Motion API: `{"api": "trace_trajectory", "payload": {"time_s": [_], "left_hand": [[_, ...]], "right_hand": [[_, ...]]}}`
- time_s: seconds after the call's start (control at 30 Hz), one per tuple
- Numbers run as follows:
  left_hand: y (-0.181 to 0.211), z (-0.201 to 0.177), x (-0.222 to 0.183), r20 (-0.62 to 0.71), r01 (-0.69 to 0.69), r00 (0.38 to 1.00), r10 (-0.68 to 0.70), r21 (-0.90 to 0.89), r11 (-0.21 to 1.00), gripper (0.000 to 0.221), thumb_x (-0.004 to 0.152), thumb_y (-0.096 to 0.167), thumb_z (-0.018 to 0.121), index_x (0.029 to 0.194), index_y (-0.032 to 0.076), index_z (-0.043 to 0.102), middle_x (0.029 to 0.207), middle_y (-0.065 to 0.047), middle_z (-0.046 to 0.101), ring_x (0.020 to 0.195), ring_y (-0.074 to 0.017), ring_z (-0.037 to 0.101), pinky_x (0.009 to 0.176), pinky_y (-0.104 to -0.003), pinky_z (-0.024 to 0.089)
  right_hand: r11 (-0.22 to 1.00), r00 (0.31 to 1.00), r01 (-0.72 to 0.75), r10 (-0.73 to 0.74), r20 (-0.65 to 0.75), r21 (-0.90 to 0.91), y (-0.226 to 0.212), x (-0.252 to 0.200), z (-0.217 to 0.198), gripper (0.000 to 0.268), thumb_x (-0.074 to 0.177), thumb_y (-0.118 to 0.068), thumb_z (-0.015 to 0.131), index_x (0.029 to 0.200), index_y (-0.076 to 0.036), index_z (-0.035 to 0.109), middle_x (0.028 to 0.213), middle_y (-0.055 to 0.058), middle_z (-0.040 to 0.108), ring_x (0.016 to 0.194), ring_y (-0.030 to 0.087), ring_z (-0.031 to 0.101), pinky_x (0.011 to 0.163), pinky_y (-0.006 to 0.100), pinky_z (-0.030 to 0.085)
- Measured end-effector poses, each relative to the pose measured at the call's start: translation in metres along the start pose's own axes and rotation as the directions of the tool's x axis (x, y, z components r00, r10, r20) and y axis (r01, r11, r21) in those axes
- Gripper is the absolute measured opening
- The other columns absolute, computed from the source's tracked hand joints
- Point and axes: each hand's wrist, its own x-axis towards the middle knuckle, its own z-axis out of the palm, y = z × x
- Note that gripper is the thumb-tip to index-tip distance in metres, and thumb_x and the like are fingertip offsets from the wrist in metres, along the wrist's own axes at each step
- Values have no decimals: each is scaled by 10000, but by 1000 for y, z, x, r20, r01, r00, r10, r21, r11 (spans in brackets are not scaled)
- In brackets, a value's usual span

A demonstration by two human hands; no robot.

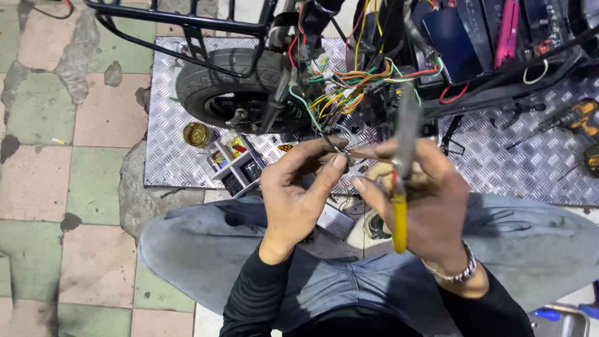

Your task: Preparing and organizing the wiring harness of an electric scooter using scissors to cut and strip wires.

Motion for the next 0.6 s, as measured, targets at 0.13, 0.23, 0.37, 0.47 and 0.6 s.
{"api": "trace_trajectory", "payload": {"time_s": [0.13, 0.23, 0.37, 0.47, 0.6], "left_hand": [[6, -3, 6, 17, -126, 992, 125, 109, 986, 159, 869, 28, 740, 1017, -30, 738, 937, -59, 630, 796, -130, 559, 710, -234, 462], [-3, -8, 11, 20, -151, 988, 150, 123, 981, 99, 856, 20, 749, 937, -32, 727, 915, -61, 642, 795, -140, 574, 725, -248, 472], [-2, -16, 17, 59, -229, 973, 222, 180, 957, 93, 855, 12, 732, 934, -38, 723, 885, -76, 666, 773, -166, 601, 720, -271, 492], [1, -22, 20, 146, -308, 949, 281, 217, 927, 93, 872, 17, 719, 942, -42, 707, 950, -88, 691, 780, -176, 619, 715, -269, 498], [0, -24, 25, 229, -488, 872, 433, 339, 804, 119, 839, -18, 708, 951, -45, 681, 974, -121, 679, 811, -232, 610, 723, -315, 500]], "right_hand": [[995, 996, -70, 66, 55, 67, 8, 12, 7, 454, 787, 105, 793, 1165, 2, 565, 1036, 114, 713, 870, 138, 700, 791, 231, 589], [970, 987, -149, 136, 79, 190, 9, 15, 12, 382, 824, 112, 737, 1145, 22, 553, 898, 121, 700, 691, 155, 684, 658, 244, 598], [969, 988, -139, 123, 89, 205, 13, 19, 12, 364, 842, 85, 727, 1155, 28, 550, 836, 107, 672, 655, 152, 658, 621, 238, 573], [960, 981, -180, 160, 108, 213, 12, 21, 9, 355, 856, 81, 672, 1186, 31, 553, 834, 94, 660, 639, 130, 621, 596, 217, 541], [960, 972, -207, 180, 150, 188, 13, 24, 8, 320, 864, 65, 666, 1162, 4, 570, 825, 66, 659, 650, 93, 585, 607, 197, 497]]}}
